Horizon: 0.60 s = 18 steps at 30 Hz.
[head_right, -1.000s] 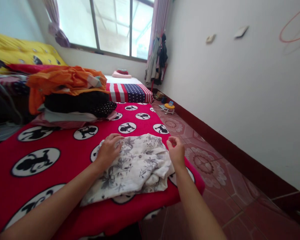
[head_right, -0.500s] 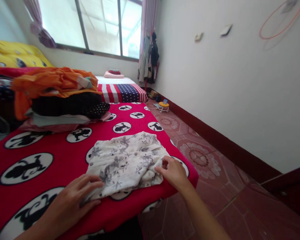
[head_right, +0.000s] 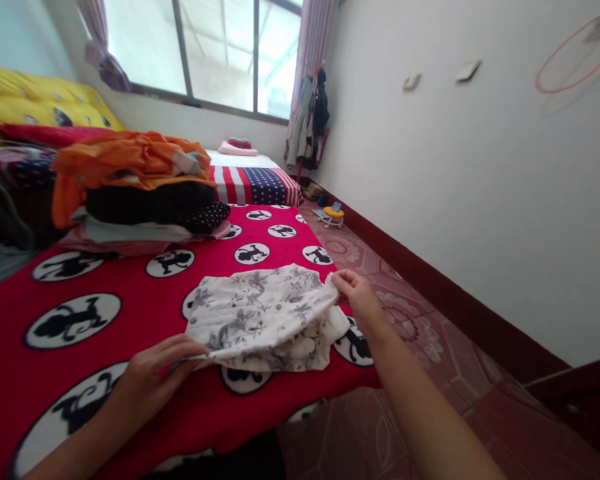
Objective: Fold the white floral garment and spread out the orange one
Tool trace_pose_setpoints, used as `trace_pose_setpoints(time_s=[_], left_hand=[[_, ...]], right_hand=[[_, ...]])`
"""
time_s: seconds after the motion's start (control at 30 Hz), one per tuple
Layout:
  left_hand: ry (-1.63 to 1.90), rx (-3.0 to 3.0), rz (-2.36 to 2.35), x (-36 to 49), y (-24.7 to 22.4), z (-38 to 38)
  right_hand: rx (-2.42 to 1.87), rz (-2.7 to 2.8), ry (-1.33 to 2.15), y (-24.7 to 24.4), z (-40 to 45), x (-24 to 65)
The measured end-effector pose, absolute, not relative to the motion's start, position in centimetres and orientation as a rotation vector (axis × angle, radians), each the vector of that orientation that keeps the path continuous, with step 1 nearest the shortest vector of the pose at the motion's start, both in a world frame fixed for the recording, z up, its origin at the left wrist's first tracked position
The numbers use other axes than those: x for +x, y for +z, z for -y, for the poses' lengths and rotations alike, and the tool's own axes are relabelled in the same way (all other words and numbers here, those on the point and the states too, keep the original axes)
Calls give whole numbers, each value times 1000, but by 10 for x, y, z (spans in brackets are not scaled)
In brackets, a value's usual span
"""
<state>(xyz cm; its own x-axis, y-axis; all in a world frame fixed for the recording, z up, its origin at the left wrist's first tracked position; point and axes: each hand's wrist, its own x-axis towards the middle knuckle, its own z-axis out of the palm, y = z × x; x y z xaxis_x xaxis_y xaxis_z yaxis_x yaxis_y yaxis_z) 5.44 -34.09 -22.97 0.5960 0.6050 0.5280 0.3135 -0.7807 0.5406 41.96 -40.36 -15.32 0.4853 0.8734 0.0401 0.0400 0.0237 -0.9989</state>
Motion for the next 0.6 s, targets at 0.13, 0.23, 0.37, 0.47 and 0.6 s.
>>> trace_pose_setpoints(time_s=[0.13, 0.23, 0.37, 0.47, 0.6], left_hand=[[884, 2515, -702, 53, -228, 346], [706, 2574, -706, 51, -224, 351], [613, 2552, -718, 54, -212, 355], [665, 2595, -651, 69, -206, 354], [564, 2766, -527, 92, -211, 342]], right_hand=[[-1552, 940, 754, -169, 416, 438], [-1954, 1112, 597, -195, 434, 448], [-2104, 1262, -185, -200, 444, 432], [-1840, 1546, -271, -191, 436, 391], [-1755, 2034, 7, -200, 422, 351]])
